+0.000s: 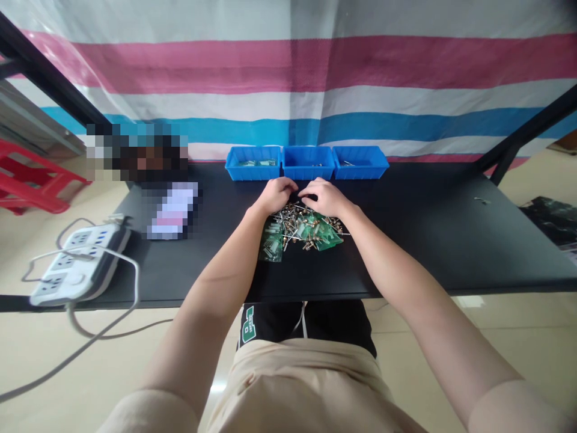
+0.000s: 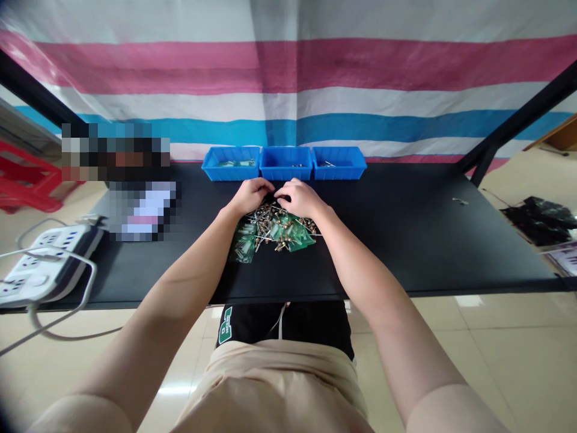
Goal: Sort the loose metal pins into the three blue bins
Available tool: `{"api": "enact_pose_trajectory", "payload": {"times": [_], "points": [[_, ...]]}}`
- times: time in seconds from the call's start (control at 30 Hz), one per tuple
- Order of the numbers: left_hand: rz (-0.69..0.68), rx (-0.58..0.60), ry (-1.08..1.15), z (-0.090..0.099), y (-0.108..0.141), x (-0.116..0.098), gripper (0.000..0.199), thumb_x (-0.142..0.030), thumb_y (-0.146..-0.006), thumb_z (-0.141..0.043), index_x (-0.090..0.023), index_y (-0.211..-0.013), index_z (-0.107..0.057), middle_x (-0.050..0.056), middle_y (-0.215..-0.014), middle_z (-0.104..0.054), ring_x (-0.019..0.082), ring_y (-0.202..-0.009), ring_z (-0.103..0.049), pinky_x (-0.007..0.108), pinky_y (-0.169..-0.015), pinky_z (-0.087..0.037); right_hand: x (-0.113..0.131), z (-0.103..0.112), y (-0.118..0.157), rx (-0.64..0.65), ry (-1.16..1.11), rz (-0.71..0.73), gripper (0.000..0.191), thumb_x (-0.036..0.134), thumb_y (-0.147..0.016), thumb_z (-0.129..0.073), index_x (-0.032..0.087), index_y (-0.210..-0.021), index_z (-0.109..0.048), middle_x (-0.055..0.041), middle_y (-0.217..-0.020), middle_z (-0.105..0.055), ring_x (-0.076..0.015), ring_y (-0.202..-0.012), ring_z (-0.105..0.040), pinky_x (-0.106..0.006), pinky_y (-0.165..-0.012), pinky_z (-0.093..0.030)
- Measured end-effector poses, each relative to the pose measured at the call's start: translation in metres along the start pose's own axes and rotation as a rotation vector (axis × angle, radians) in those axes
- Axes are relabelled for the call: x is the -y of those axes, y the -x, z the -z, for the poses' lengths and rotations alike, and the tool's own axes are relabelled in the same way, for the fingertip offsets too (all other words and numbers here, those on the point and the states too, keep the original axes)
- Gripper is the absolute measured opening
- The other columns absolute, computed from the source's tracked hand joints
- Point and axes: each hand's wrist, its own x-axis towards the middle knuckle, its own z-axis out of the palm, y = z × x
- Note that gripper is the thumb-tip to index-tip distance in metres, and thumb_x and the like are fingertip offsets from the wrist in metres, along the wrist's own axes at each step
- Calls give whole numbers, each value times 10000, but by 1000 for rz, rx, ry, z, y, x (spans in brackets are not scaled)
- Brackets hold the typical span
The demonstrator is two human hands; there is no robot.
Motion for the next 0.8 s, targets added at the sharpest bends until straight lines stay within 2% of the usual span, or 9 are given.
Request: {"api": "enact_pose_trajectory", "payload": {"times": [0.33,0.43,0.63,0.8], "points": [[-5,-13,-21,-1,0,0,325,-100,-789,-456,-159,-881,-762,58,-968,-770,209,-920,-697,325,-901,-539,9,-1,-2,141,51,-28,262,251,-939,-579,227,-1106,-780,-94,-1102,-709,-259,-1058,-581,-434,-991,-459],[-3,-9,-34,0,0,-1,332,-102,-783,-452,-161,-884,-762,54,-971,-772,205,-916,-697,316,-890,-539,11,-1,-4,167,63,-50,257,236,-935,-573,226,-1081,-785,-100,-1078,-690,-261,-1062,-578,-436,-997,-455],[-13,-8,-63,0,1,-3,313,-139,-794,-474,-160,-889,-771,57,-950,-773,208,-884,-693,317,-867,-534,13,-1,-5,159,54,-64,184,167,-895,-582,171,-955,-756,-106,-1051,-693,-260,-1059,-587,-410,-989,-457],[-81,-10,-44,3,3,-8,279,-204,-802,-527,-174,-897,-788,48,-959,-780,215,-903,-700,331,-904,-523,11,-1,-4,48,59,-150,154,197,-915,-564,164,-984,-699,-102,-1018,-711,-266,-1018,-606,-402,-915,-469]]}}
